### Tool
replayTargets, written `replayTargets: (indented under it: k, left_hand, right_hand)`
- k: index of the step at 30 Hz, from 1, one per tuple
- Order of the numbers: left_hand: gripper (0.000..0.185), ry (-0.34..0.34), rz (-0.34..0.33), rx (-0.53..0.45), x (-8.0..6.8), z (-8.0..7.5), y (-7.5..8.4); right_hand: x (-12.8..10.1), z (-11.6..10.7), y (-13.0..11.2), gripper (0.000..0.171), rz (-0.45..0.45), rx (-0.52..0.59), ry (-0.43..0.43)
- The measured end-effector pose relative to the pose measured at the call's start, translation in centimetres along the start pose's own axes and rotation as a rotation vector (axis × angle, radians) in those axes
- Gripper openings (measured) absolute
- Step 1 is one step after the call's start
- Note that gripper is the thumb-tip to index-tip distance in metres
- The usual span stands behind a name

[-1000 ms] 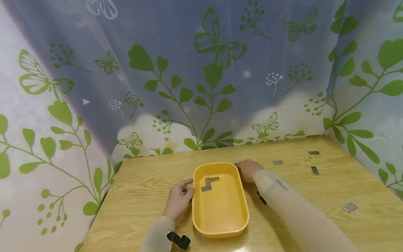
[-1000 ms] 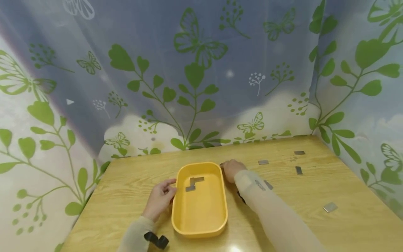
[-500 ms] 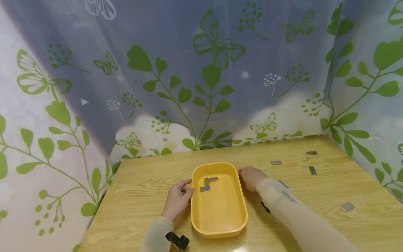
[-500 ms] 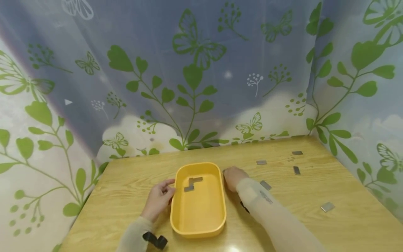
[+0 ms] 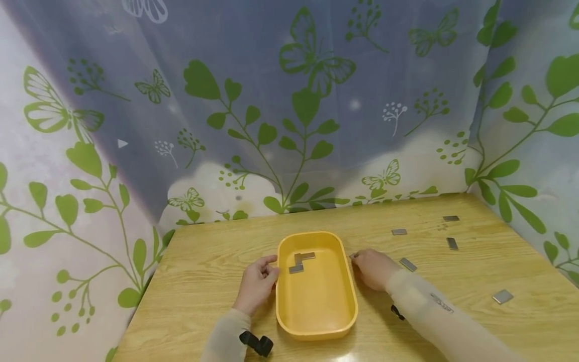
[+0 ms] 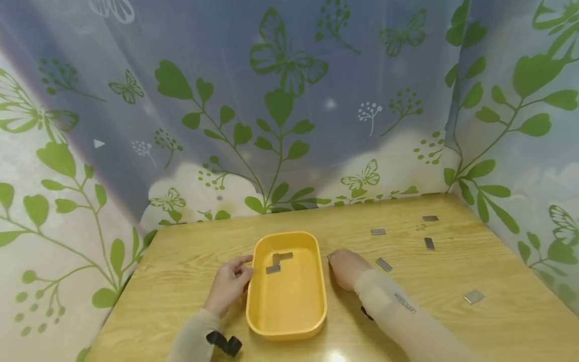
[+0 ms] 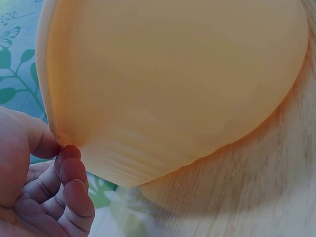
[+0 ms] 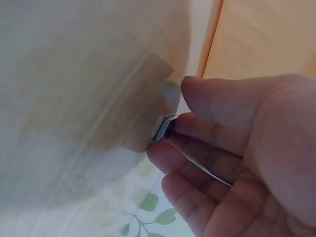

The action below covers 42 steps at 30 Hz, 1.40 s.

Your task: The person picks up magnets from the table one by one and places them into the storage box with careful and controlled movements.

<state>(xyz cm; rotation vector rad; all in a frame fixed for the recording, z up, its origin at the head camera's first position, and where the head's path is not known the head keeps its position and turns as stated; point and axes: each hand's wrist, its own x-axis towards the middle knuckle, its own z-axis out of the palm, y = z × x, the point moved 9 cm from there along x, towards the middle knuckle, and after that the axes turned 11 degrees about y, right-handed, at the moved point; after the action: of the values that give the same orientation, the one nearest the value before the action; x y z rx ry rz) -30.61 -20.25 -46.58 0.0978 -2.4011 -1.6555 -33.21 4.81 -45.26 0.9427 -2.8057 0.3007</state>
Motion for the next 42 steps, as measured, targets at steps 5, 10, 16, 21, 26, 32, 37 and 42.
replayTargets:
  k: [5, 10, 16, 21, 26, 32, 37, 42]
  left_hand:
    - [0.034, -0.001, -0.005, -0.002, 0.0, 0.1, 0.2]
    - [0.034, -0.001, -0.003, -0.004, 0.1, 0.1, 0.2]
    - [0.035, 0.001, -0.004, -0.001, 0.1, 0.0, 0.5]
    - [0.035, 0.0, -0.005, 0.002, 0.2, 0.1, 0.6]
    - [0.034, 0.004, -0.008, 0.007, 0.2, 0.1, 0.7]
    - [0.034, 0.005, -0.01, 0.015, 0.2, 0.0, 1.1]
    - [0.034, 0.004, -0.028, 0.027, 0.2, 0.0, 0.7]
    - [0.034, 0.005, -0.032, 0.033, 0.2, 0.0, -0.2]
  right_hand:
    - [-1.5, -0.4, -0.3, 0.027, -0.032, 0.015, 0.032]
    - [-3.0, -1.1, -0.9, 0.027, -0.068, 0.021, 0.056]
    - [-4.5, -1.7, -1.2, 0.027, -0.091, 0.039, 0.072]
    - [-5.9, -2.0, -1.5, 0.028, -0.124, -0.01, 0.089]
    - [-7.4, -2.2, -1.8, 0.028, -0.167, -0.045, 0.101]
    - [-8.6, -2.7, -1.7, 0.023, -0.19, -0.052, 0.138]
    - [-9.0, -2.9, -1.3, 0.018, -0.185, 0.026, 0.154]
    - [-8.7, -2.7, -0.5, 0.014, -0.153, 0.156, 0.137]
